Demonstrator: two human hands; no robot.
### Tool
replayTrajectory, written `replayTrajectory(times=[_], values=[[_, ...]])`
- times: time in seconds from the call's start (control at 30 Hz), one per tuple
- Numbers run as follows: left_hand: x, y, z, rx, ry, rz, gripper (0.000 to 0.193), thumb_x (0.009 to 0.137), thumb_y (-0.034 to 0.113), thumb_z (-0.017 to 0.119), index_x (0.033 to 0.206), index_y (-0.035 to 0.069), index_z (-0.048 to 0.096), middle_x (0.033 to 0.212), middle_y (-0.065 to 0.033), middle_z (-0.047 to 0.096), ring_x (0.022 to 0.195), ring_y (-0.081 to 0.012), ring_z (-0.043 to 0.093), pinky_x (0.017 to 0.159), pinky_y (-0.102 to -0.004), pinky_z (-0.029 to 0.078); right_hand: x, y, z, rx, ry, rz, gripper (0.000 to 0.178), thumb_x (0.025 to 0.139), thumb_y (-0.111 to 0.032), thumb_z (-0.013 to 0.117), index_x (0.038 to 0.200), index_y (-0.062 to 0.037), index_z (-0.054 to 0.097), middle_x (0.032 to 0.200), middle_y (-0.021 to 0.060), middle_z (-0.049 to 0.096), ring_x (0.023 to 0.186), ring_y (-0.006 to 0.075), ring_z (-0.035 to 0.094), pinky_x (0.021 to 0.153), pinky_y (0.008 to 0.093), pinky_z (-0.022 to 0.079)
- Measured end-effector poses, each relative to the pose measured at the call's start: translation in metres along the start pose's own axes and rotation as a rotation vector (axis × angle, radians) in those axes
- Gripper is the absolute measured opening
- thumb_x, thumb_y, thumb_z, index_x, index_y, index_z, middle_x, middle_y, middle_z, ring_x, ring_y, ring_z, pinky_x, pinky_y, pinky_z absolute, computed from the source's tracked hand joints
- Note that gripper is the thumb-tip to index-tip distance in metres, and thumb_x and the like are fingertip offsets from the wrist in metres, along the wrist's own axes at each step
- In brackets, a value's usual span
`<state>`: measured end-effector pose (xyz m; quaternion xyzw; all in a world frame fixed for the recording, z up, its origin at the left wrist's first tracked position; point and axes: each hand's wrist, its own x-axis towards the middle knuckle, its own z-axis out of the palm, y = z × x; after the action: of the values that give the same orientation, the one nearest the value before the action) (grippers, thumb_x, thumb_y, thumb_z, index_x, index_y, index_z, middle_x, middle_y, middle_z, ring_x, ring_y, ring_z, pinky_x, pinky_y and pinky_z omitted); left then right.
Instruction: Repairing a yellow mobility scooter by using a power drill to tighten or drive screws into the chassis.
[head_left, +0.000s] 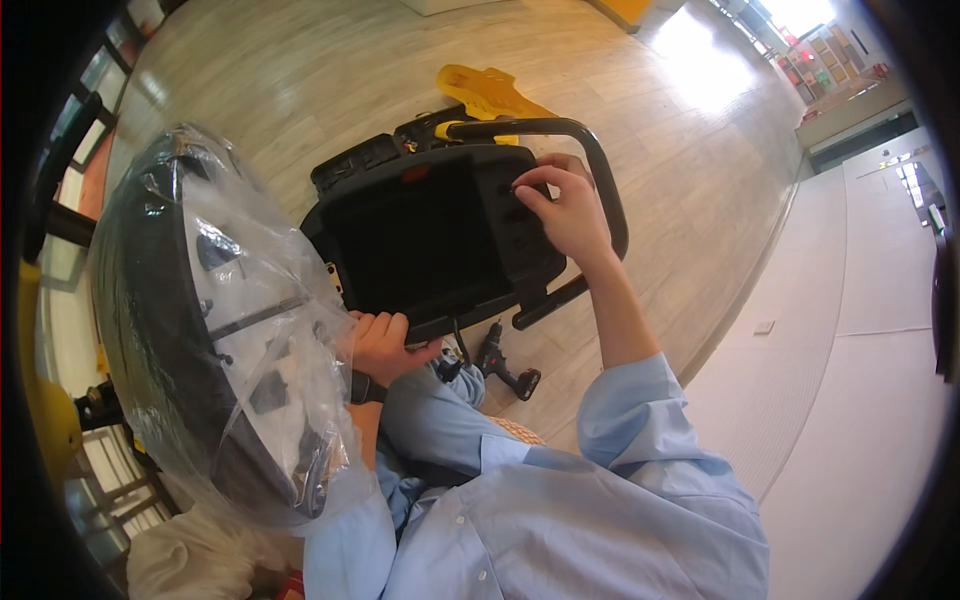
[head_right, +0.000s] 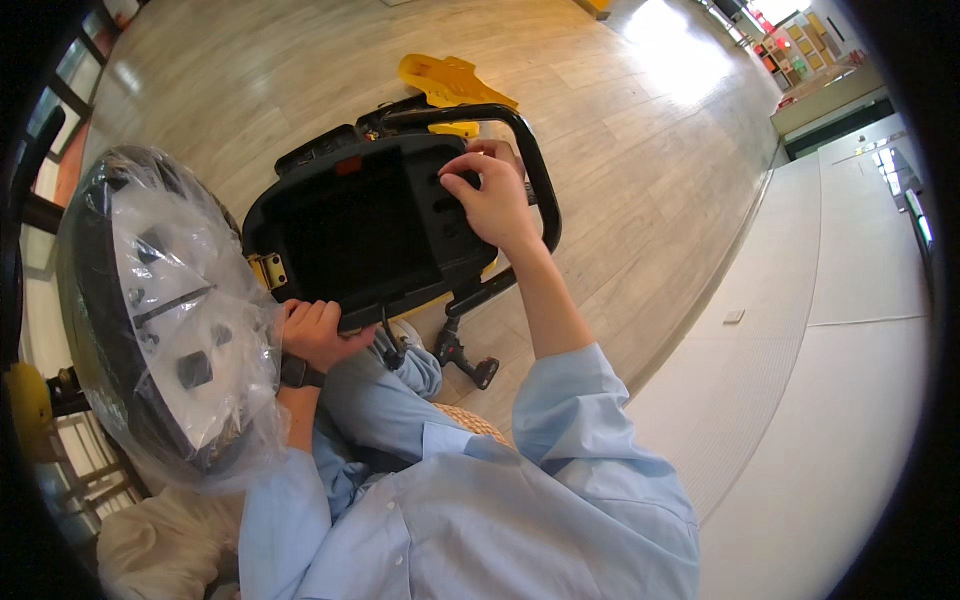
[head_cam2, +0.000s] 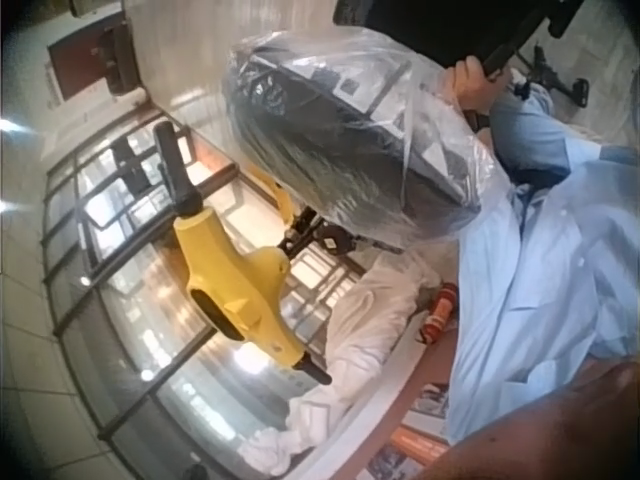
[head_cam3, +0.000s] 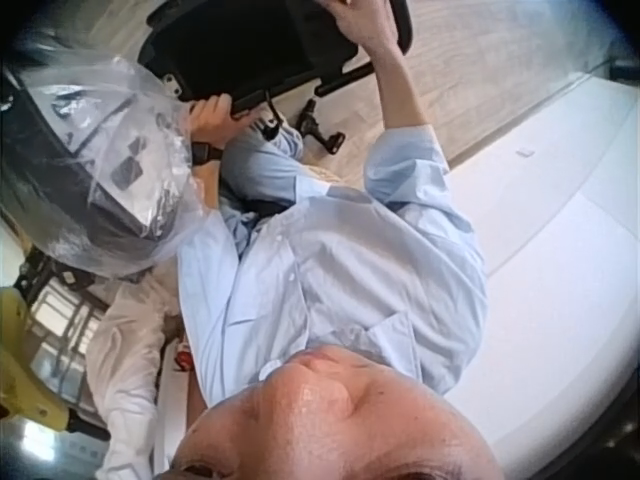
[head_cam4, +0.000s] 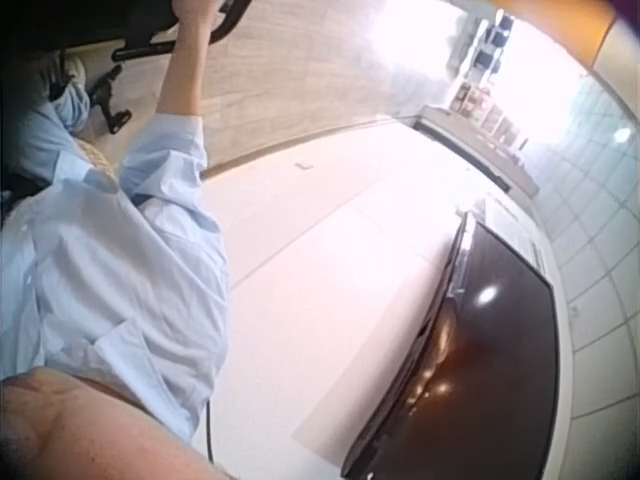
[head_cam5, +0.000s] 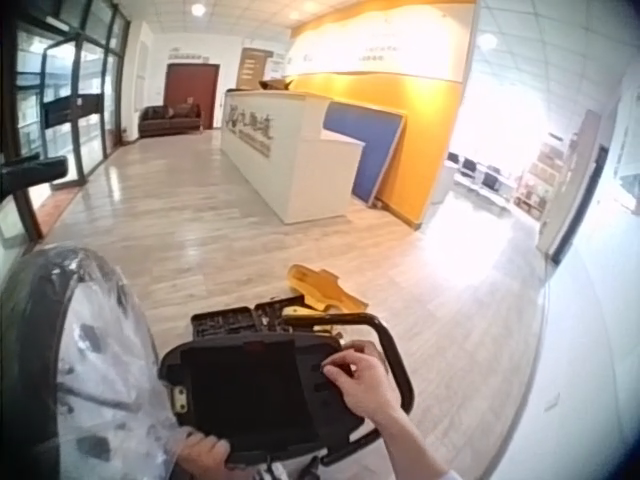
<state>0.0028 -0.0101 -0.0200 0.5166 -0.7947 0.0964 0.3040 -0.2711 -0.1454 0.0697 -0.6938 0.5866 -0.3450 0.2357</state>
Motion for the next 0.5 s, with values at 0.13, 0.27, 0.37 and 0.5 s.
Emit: replayTrajectory(times=[0.13, 0.27, 0.37, 0.5], values=[[0.0, 0.001, 0.005, -0.006, -0.041, -0.024, 0.045, 0.067, 0.047, 0.086, 0.066, 0.011, 0.06, 0.063, -0.0061, 0.063, 0.058, -0.0252, 0.063, 0.073, -0.0414, 0.052, -0.003, 0.007, 0.016, -0.217, 0.103, -0.11, 0.01, 0.084, -0.017, 0.078, 0.093, -0.0143, 0.08, 0.142, 0.0144, 0.052, 0.135, 0.0371, 0.041, 0.114, 0.0501, 0.031], [0.004, -0.001, -0.001, 0.019, 0.04, 0.028, 0.048, 0.067, 0.049, 0.084, 0.061, 0.014, 0.051, 0.057, -0.0023, 0.048, 0.054, -0.0236, 0.056, 0.065, -0.0388, 0.05, -0.002, 0.006, 0.026, -0.177, 0.077, -0.016, 0.011, 0.083, -0.018, 0.078, 0.094, -0.016, 0.08, 0.143, 0.0137, 0.052, 0.136, 0.0382, 0.04, 0.115, 0.0497, 0.031], [0.001, 0.001, -0.004, 0.016, -0.018, -0.006, 0.045, 0.066, 0.046, 0.085, 0.064, 0.012, 0.056, 0.061, -0.0038, 0.055, 0.058, -0.0247, 0.058, 0.07, -0.0406, 0.049, 0.0, 0.009, 0.028, -0.156, 0.064, -0.024, 0.01, 0.084, -0.018, 0.078, 0.094, -0.0171, 0.08, 0.143, 0.0139, 0.052, 0.137, 0.0383, 0.04, 0.115, 0.0509, 0.031], [0.001, 0.007, -0.003, 0.016, -0.134, -0.048, 0.041, 0.064, 0.041, 0.086, 0.068, 0.01, 0.059, 0.067, -0.0065, 0.061, 0.065, -0.0271, 0.061, 0.077, -0.0443, 0.048, 0.001, 0.017, 0.024, -0.166, 0.075, -0.034, 0.008, 0.084, -0.017, 0.078, 0.091, -0.0197, 0.08, 0.143, 0.0139, 0.053, 0.139, 0.0386, 0.04, 0.116, 0.0518, 0.03]])
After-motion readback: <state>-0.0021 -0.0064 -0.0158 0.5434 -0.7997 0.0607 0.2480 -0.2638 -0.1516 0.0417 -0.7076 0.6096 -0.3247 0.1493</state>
